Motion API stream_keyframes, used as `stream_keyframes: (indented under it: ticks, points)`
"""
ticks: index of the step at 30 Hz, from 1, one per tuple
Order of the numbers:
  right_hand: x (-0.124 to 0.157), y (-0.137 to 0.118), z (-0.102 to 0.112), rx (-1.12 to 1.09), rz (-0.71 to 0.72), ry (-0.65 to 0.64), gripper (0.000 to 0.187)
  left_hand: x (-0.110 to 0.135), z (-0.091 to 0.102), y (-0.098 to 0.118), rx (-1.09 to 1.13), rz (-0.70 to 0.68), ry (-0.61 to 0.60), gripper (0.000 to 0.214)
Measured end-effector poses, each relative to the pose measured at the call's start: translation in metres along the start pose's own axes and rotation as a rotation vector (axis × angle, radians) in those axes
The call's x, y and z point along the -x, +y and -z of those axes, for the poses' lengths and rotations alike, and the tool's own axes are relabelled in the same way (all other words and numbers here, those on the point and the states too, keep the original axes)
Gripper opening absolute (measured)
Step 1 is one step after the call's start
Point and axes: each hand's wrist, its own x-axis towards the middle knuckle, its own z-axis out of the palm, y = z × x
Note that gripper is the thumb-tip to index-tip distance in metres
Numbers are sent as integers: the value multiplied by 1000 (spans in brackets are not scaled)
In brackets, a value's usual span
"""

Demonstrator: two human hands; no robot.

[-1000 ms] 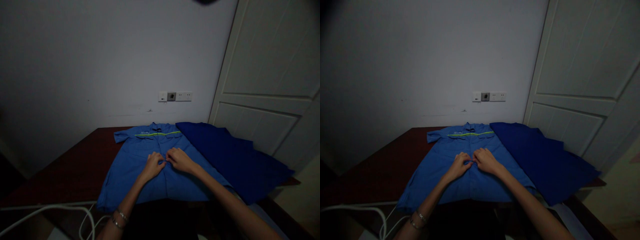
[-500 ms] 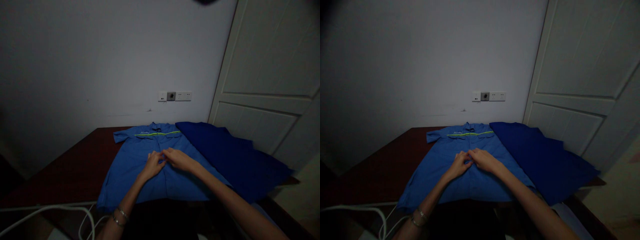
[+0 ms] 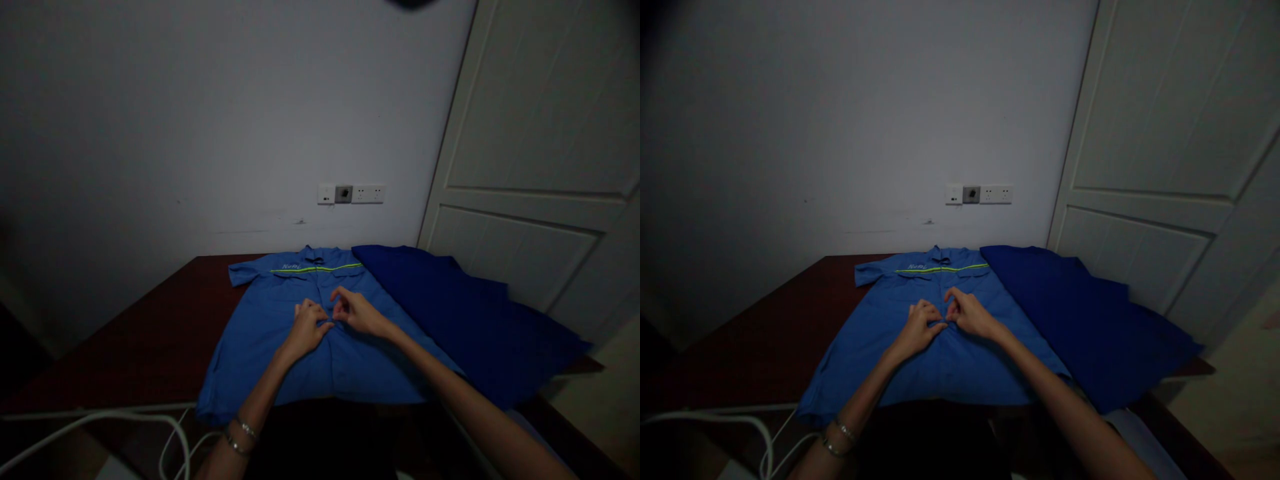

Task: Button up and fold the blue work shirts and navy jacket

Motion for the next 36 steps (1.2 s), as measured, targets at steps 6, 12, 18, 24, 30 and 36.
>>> stream_keyframes:
  ticks: [6, 12, 18, 24, 30, 36]
  points:
    - [-4, 12, -4, -282, -177, 31, 31, 0, 3, 3, -35, -64, -3, 8]
    - [-10, 21, -6, -423, -324, 11, 35, -1, 9, 5, -104, -138, -50, 9]
    - [-17, 17, -3, -392, -462, -36, 35, 0, 14, 7, -182, -233, -79, 11]
    - [-26, 9, 5, -197, -569, -131, 34, 1, 16, 10, -227, -287, -71, 12]
    - [-30, 2, 8, -100, -631, -182, 36, 4, 15, 10, -269, -324, -66, 14]
    - [-31, -9, 10, -97, -714, -236, 33, 6, 11, 10, -333, -365, -85, 15]
